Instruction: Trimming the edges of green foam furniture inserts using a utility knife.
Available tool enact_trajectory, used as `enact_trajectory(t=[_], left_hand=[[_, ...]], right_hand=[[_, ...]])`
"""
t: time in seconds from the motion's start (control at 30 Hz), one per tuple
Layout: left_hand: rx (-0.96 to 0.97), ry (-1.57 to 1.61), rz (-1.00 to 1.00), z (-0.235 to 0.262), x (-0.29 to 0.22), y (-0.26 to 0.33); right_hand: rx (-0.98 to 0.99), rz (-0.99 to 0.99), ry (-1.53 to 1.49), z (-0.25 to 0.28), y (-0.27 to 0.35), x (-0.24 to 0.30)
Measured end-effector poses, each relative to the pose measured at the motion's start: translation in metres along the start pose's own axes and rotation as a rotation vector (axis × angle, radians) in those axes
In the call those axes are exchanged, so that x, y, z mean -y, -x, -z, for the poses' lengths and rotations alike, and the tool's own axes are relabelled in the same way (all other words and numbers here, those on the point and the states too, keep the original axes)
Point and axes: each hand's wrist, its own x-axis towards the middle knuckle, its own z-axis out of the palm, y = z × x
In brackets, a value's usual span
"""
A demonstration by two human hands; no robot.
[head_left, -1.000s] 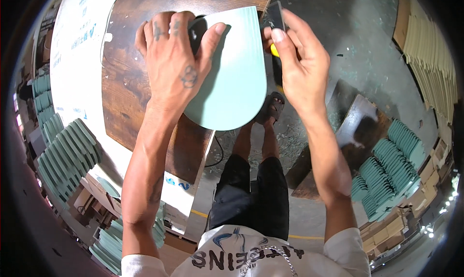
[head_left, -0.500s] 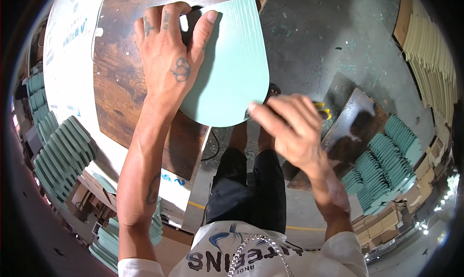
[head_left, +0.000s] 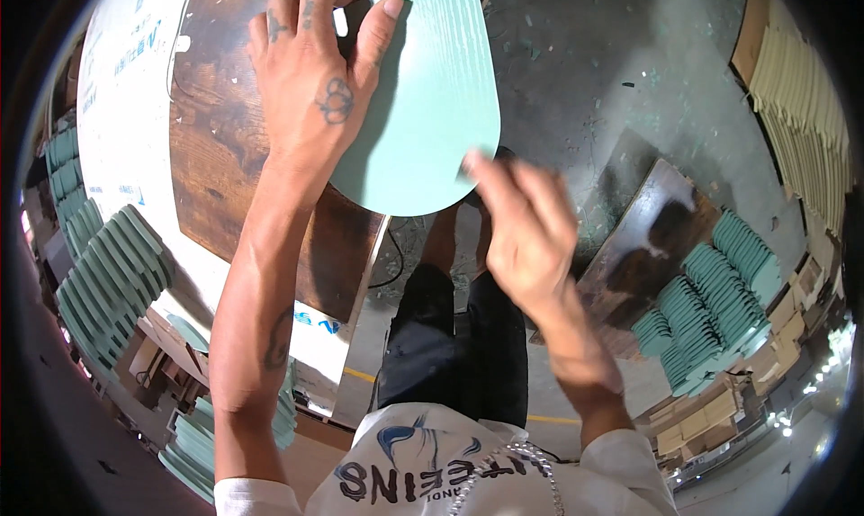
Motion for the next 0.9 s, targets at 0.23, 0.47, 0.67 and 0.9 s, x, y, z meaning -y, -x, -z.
enact_trajectory(t=[0.23,0.47,0.67,0.9], left_hand=[[0.207,-0.172,0.332,0.021,-0.022,0.014],[0.037,0.053,-0.097,-0.001,0.0,0.011],[0.017,0.076,-0.109,-0.007,-0.002,0.007],[0.041,0.057,-0.074,-0.003,-0.002,0.009]], right_hand=[[-0.194,-0.627,-0.719,-0.006,0.003,0.018],[0.012,-0.256,-0.387,0.017,-0.077,-0.043],[0.159,0.124,-0.157,0.022,-0.132,-0.07],[0.006,0.127,0.032,0.017,-0.076,-0.055]])
